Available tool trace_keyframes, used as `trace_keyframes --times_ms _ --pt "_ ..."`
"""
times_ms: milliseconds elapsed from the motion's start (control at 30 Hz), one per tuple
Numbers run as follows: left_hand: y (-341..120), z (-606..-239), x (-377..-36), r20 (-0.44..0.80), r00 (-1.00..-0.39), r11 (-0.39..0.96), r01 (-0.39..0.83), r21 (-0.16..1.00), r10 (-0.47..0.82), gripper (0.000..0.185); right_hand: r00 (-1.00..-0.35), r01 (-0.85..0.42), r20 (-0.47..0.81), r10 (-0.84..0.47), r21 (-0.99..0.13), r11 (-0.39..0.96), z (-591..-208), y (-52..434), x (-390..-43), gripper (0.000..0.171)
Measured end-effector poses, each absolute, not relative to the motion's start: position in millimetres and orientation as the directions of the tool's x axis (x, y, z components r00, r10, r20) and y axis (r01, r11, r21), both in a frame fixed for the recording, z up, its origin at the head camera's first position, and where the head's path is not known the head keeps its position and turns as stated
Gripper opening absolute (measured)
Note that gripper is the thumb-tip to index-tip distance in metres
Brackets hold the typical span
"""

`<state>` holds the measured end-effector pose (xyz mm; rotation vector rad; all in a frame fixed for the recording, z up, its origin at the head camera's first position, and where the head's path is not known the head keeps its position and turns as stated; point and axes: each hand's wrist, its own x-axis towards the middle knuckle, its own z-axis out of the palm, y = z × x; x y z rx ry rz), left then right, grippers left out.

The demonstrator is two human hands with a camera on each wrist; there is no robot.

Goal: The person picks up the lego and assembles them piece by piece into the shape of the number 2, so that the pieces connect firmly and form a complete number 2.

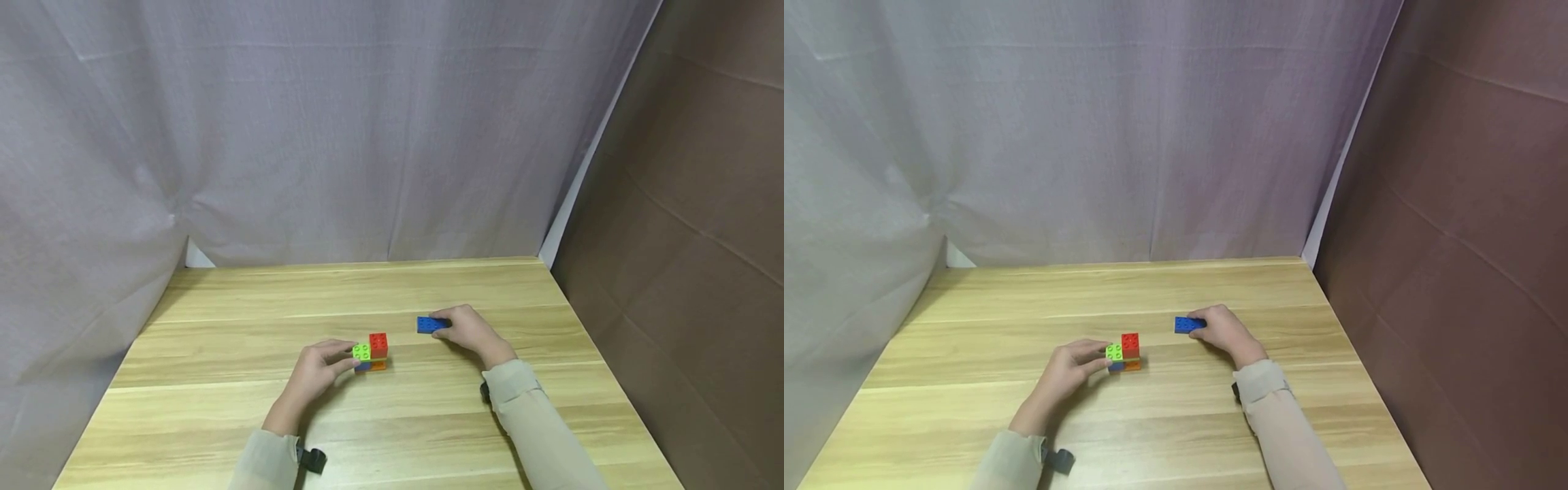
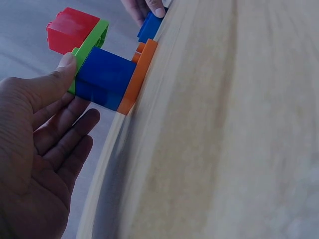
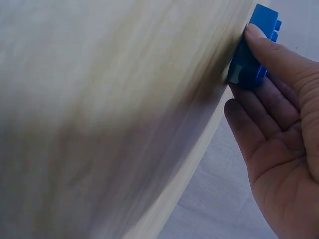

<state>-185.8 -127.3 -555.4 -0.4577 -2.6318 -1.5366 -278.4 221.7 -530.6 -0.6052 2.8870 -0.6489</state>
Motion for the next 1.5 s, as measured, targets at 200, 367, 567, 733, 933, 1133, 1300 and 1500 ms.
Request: trace_keyframes --times_ms 200,367,567,733,933,1133,1300,1500 --pt "-127.7 -555.2 -186.6 0.19 -0.957 0.463 0.274 0.843 0.221 0.036 -0.918 -0.345 -0.022 -0.395 -0.443 0.827 -527.4 220.5 -276.8 0.042" --pt "-127.3 -554.2 -186.4 0.182 -0.96 0.457 0.262 0.85 0.211 0.034 -0.918 -0.343 -0.023 -0.396 -0.453 0.823 -527.3 220.7 -276.8 0.042" --pt "-127.4 -555.7 -185.8 0.199 -0.956 0.452 0.279 0.847 0.216 0.035 -0.923 -0.326 -0.03 -0.384 -0.472 0.819 -530.2 221.0 -277.9 0.042" --pt "-127.6 -557.2 -186.8 0.187 -0.96 0.45 0.264 0.853 0.209 0.033 -0.926 -0.32 -0.024 -0.376 -0.476 0.819 -531.0 220.4 -278.1 0.042" --pt "-127.4 -557.6 -187.2 0.17 -0.964 0.456 0.248 0.855 0.206 0.034 -0.929 -0.314 -0.022 -0.368 -0.479 0.82 -531.4 219.8 -277.3 0.042" --pt "-127.0 -556.5 -186.5 0.15 -0.967 0.458 0.231 0.858 0.206 0.035 -0.932 -0.313 -0.003 -0.362 -0.495 0.811 -533.6 219.5 -277.2 0.043" --pt "-126.8 -555.8 -186.2 0.155 -0.966 0.457 0.236 0.858 0.209 0.037 -0.936 -0.32 0.036 -0.351 -0.507 0.801 -531.2 218.8 -276.0 0.042" --pt "-126.9 -556.0 -186.4 0.165 -0.964 0.456 0.245 0.855 0.209 0.037 -0.937 -0.304 0.029 -0.349 -0.563 0.769 -525.5 213.7 -274.0 0.044"
